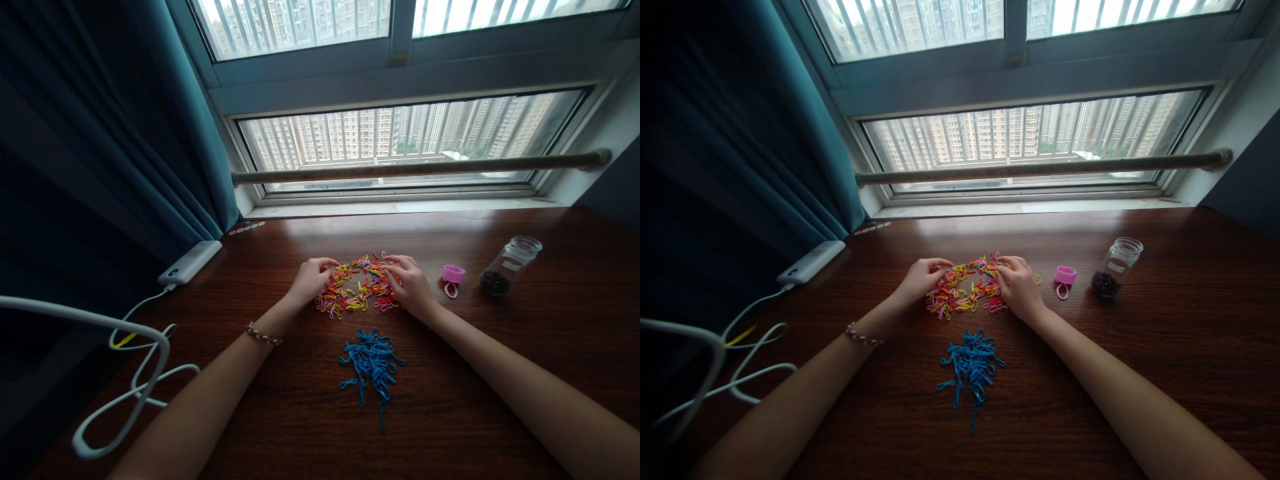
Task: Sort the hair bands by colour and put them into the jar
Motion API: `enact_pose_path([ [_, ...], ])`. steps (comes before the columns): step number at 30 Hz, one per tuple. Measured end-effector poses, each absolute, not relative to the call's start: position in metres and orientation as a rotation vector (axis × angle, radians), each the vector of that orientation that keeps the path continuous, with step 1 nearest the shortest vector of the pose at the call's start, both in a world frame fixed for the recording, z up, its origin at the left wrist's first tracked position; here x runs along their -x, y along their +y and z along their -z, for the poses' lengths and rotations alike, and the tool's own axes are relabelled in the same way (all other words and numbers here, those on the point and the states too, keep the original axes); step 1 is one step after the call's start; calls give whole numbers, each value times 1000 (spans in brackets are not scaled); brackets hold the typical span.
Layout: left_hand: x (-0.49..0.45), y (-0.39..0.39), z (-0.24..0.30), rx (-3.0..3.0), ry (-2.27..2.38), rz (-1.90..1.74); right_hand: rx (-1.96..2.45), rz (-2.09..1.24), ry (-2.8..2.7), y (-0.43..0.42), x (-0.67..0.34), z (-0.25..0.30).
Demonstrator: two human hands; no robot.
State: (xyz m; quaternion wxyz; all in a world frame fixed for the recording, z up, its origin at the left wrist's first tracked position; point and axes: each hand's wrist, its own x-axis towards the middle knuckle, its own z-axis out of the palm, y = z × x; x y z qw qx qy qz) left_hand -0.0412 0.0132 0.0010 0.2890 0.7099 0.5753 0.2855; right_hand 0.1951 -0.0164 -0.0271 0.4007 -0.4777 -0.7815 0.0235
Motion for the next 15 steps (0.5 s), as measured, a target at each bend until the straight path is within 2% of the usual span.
enact_pose_path([
  [7, 36, 7, -8, -1786, 1491, -901, 1347, 60, -2112, -23, -191, 25],
  [15, 23, -4, -21, -1836, 1423, -919, 1125, -46, -2314, -25, -188, 25],
])
